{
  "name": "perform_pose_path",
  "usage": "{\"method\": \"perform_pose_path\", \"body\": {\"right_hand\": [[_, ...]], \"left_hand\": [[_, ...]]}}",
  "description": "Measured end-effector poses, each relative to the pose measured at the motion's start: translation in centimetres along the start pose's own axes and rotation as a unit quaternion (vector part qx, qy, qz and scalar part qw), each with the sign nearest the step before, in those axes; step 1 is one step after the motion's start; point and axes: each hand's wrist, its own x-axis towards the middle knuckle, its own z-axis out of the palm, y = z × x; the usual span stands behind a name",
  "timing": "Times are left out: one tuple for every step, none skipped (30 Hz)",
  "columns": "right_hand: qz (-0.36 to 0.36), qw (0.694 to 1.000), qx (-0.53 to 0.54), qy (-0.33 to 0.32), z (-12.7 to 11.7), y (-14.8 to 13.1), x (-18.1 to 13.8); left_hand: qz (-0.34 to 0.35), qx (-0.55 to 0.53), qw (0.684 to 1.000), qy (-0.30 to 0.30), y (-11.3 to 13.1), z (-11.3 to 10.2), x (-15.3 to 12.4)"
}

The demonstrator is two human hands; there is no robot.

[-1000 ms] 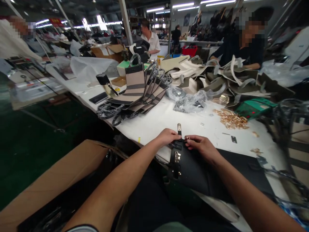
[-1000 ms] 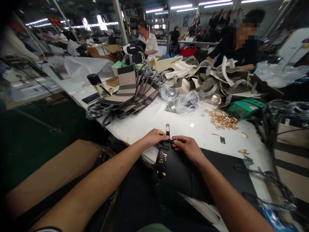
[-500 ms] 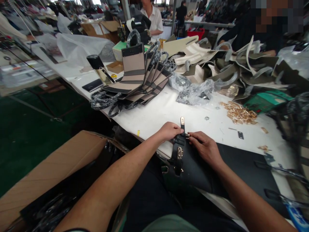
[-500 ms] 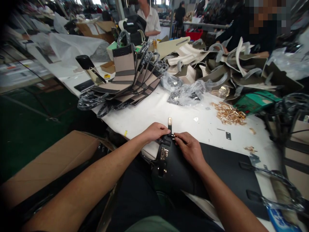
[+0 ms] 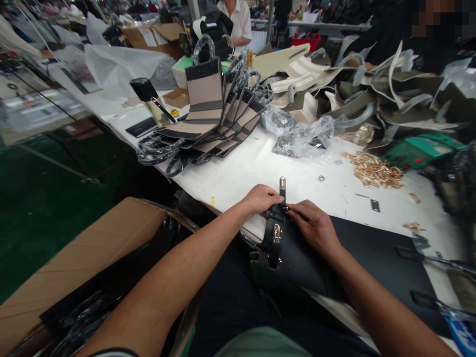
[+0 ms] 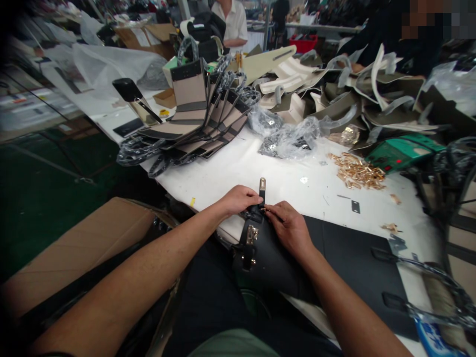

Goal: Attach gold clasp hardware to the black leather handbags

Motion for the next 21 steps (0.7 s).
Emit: {"method": "perform_pose_path", "body": {"right_hand": [[-0.001,1.0,-0.004,-0.004,0.03,0.0,0.01],[-0.001,1.0,-0.008,-0.006,0.05,0.0,0.02],[-0.002,1.0,-0.012,-0.008,0.08,0.0,0.04],[-0.004,1.0,-0.015,-0.009,0.11,-0.01,0.06],[-0.007,1.0,-0.018,-0.01,0.15,-0.04,0.09],[-0.013,1.0,-0.021,-0.012,0.2,-0.08,0.13],[-0.02,0.999,-0.023,-0.016,0.26,-0.12,0.18],[-0.026,0.999,-0.027,-0.023,0.33,-0.16,0.26],[-0.03,0.998,-0.033,-0.032,0.38,-0.19,0.35],[-0.032,0.998,-0.039,-0.039,0.42,-0.19,0.45],[-0.03,0.998,-0.043,-0.043,0.43,-0.16,0.55],[-0.023,0.998,-0.04,-0.043,0.4,-0.1,0.65],[-0.01,0.999,-0.026,-0.04,0.32,-0.02,0.73],[0.012,0.999,0.001,-0.035,0.2,0.08,0.79],[0.041,0.998,0.038,-0.03,0.04,0.18,0.8],[0.073,0.994,0.082,-0.023,-0.13,0.26,0.78],[0.104,0.987,0.125,-0.014,-0.3,0.33,0.72],[0.13,0.978,0.162,-0.002,-0.43,0.36,0.63],[0.151,0.97,0.19,0.012,-0.52,0.35,0.52],[0.162,0.964,0.207,0.028,-0.57,0.31,0.4],[0.165,0.962,0.211,0.042,-0.57,0.24,0.3]], "left_hand": [[0.001,0.002,1.0,0.001,0.03,0.0,-0.02],[0.002,0.005,1.0,0.002,0.08,-0.01,-0.04],[0.003,0.008,1.0,0.003,0.13,-0.02,-0.06],[0.005,0.01,1.0,0.005,0.18,-0.03,-0.08],[0.005,0.011,1.0,0.006,0.22,-0.03,-0.08],[0.004,0.011,1.0,0.006,0.26,-0.03,-0.08],[0.001,0.01,1.0,0.006,0.28,-0.03,-0.08],[-0.001,0.008,1.0,0.006,0.3,-0.03,-0.08],[-0.004,0.005,1.0,0.006,0.32,-0.02,-0.09],[-0.007,0.002,1.0,0.006,0.35,-0.03,-0.11],[-0.01,-0.001,1.0,0.005,0.37,-0.04,-0.15],[-0.013,-0.006,1.0,0.004,0.41,-0.06,-0.21],[-0.014,-0.013,1.0,0.004,0.44,-0.1,-0.28],[-0.015,-0.02,1.0,0.003,0.46,-0.14,-0.36],[-0.014,-0.029,0.999,0.0,0.48,-0.2,-0.44],[-0.012,-0.04,0.999,-0.003,0.48,-0.26,-0.51],[-0.009,-0.05,0.999,-0.009,0.47,-0.33,-0.58],[-0.006,-0.059,0.998,-0.015,0.44,-0.4,-0.64],[-0.003,-0.067,0.998,-0.022,0.42,-0.46,-0.68],[0.001,-0.073,0.997,-0.028,0.4,-0.52,-0.72],[0.005,-0.077,0.996,-0.033,0.4,-0.57,-0.74]]}}
